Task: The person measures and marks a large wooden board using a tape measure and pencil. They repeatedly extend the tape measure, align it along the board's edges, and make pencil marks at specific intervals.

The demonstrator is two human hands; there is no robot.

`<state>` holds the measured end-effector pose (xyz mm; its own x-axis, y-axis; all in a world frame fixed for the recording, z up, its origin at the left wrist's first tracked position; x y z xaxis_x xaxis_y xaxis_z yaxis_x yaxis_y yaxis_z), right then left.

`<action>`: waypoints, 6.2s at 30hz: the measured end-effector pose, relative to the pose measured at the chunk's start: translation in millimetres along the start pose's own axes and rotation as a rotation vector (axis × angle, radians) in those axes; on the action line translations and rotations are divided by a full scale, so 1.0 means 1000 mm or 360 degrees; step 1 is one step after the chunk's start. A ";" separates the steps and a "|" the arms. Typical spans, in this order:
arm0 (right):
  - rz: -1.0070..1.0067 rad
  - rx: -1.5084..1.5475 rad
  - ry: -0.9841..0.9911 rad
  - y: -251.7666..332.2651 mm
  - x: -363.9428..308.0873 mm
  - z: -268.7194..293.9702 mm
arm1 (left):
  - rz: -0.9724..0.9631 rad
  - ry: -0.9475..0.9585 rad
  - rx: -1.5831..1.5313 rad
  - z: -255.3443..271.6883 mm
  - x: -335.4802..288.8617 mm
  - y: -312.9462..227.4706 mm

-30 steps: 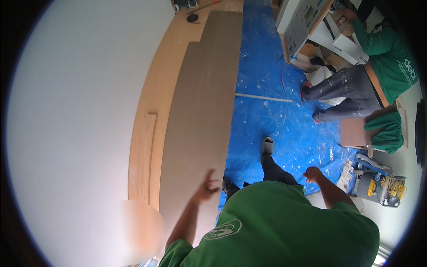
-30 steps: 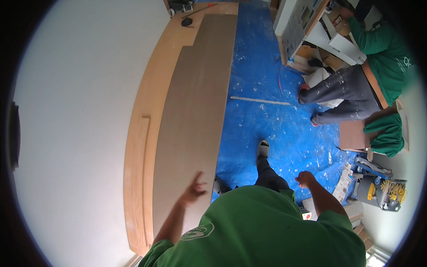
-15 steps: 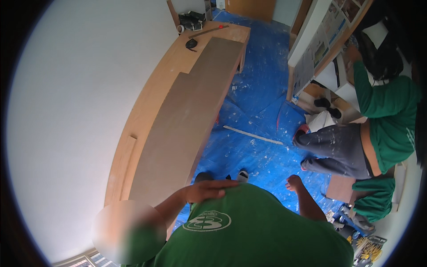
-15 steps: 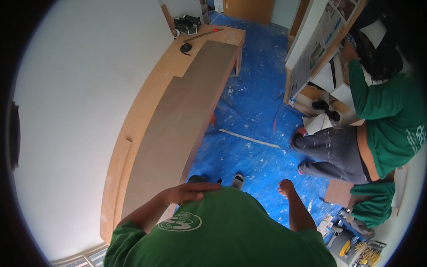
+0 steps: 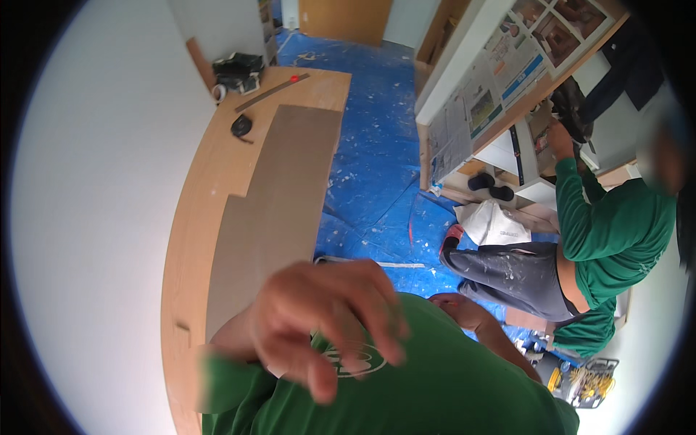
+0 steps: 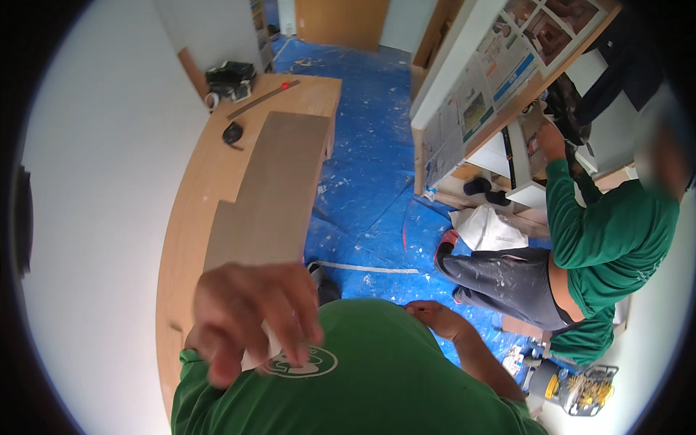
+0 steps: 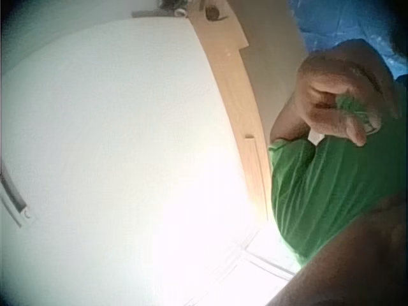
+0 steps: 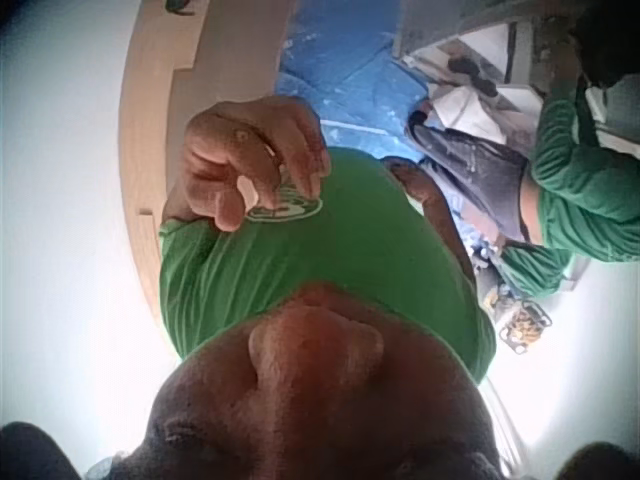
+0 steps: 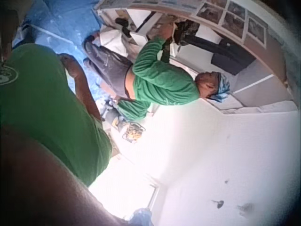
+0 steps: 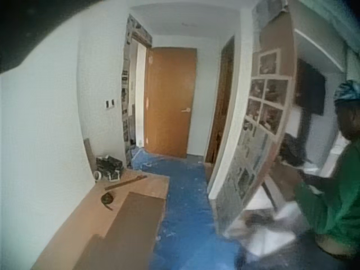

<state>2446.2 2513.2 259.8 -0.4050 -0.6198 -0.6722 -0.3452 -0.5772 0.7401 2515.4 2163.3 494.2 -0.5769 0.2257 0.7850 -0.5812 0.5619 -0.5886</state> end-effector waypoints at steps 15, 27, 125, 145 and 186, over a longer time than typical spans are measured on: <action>0.0490 -0.0006 0.0135 0.244 0.373 0.074 | -0.0801 -0.0996 0.0133 0.192 0.060 -0.059; 0.1536 -0.1574 0.0848 0.460 0.841 -0.136 | 0.1598 -0.3128 0.0184 0.164 -0.224 0.225; 0.2457 -0.2747 0.3385 -0.192 0.047 -0.898 | -0.1003 -0.5053 0.0727 -0.459 -0.764 0.081; 0.2326 -0.2766 0.3392 -0.170 0.048 -0.874 | -0.1095 -0.5254 0.0957 -0.429 -0.727 0.049; 0.2719 -0.2677 0.3367 -0.232 0.025 -0.884 | -0.1876 -0.5218 0.0676 -0.470 -0.783 0.062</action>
<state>3264.9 2161.4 53.3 0.8749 0.4159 -0.2480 -0.3110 0.8752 0.3705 3200.3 2395.5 -66.4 0.8167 0.0711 -0.5726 -0.5652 -0.1009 -0.8187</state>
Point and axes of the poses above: each hand's wrist, its own x-axis towards the middle knuckle, its own z-axis out of the back of the hand, y = z × x, the point moved 3 cm from there along x, towards the middle knuckle, and after that the axes turned 2 degrees about y, right-handed, at the moved point
